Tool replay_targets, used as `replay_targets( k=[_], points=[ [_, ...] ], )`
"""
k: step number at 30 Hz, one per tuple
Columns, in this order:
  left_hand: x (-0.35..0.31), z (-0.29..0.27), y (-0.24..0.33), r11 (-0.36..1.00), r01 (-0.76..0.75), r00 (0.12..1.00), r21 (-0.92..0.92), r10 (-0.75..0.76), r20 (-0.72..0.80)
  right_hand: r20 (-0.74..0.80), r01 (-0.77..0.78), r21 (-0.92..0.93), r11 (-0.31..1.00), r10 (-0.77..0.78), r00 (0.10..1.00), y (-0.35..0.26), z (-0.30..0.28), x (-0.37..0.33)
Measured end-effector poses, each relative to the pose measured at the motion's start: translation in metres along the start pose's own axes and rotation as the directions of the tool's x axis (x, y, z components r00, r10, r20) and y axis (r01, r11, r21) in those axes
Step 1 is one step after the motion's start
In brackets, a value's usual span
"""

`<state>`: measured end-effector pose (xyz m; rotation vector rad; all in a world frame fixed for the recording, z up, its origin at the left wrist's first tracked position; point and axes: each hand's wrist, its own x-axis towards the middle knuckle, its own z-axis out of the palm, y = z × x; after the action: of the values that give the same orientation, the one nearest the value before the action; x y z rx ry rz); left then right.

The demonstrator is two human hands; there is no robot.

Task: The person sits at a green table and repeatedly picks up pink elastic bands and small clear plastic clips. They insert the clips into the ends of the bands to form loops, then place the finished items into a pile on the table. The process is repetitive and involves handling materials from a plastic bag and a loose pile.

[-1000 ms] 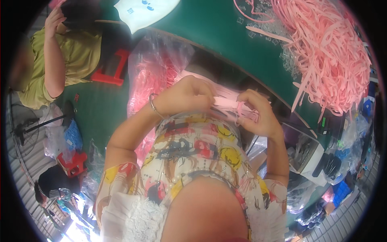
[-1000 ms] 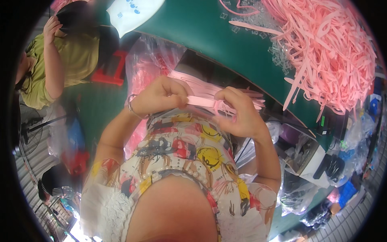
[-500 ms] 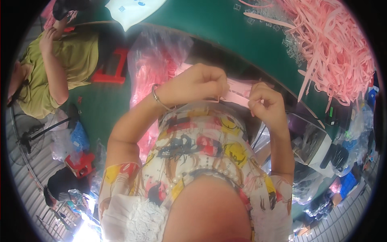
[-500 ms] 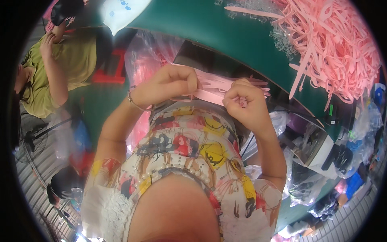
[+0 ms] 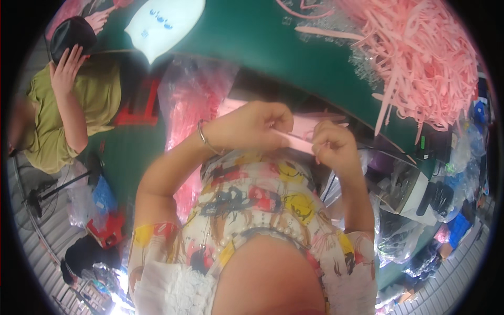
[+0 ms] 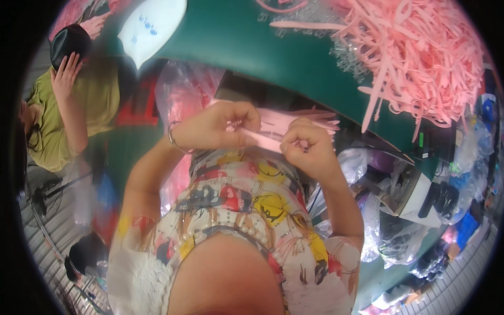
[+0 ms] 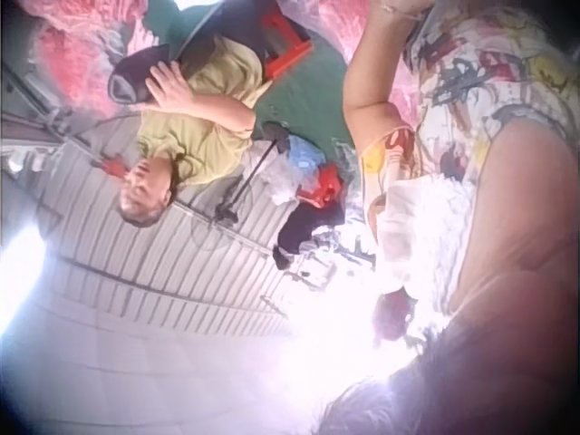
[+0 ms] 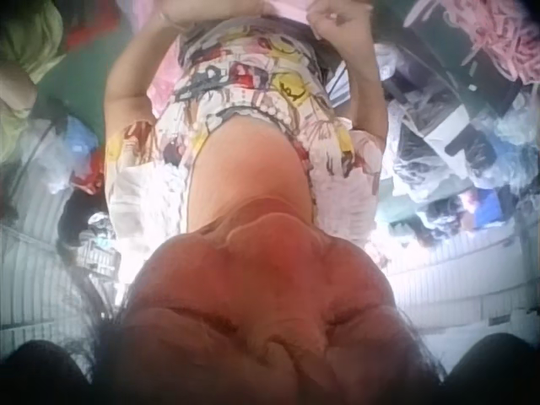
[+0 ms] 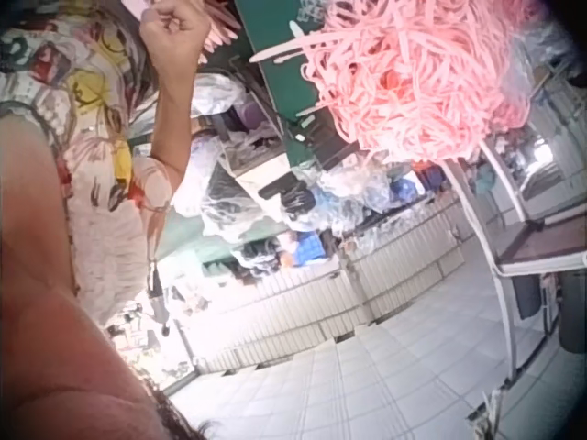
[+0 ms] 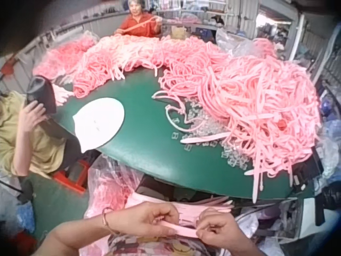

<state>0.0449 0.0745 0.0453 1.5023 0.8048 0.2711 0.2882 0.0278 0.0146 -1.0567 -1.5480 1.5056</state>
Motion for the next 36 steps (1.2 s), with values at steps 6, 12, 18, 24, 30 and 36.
replay_targets(
  k=[6,12,18,24,30,36],
  points=[
    [0.034,-0.013,0.013,0.899,-0.258,0.948,0.355,0.305,-0.085,0.036,-0.012,0.075,0.997,0.009,0.999,-0.008,0.001,0.001],
    [0.109,-0.042,0.006,0.638,-0.100,0.697,0.763,0.592,-0.404,0.032,0.127,-0.020,0.992,-0.126,0.991,-0.002,0.002,0.002],
    [0.129,-0.049,-0.013,0.525,0.039,0.582,0.850,0.679,-0.447,0.013,0.131,-0.063,0.989,-0.131,0.991,-0.002,0.004,0.001],
    [0.125,-0.046,-0.016,0.582,0.051,0.658,0.812,0.592,-0.466,0.100,0.126,-0.112,0.986,-0.115,0.988,-0.005,0.009,0.008],
    [0.113,-0.043,-0.012,0.736,-0.010,0.730,0.676,0.467,-0.499,0.146,0.168,-0.148,0.975,-0.147,0.978,-0.013,0.016,0.013],
    [0.091,-0.028,-0.019,0.840,-0.166,0.738,0.516,0.453,-0.501,0.212,0.259,-0.243,0.935,-0.210,0.955,-0.017,0.012,0.020]
  ],
)
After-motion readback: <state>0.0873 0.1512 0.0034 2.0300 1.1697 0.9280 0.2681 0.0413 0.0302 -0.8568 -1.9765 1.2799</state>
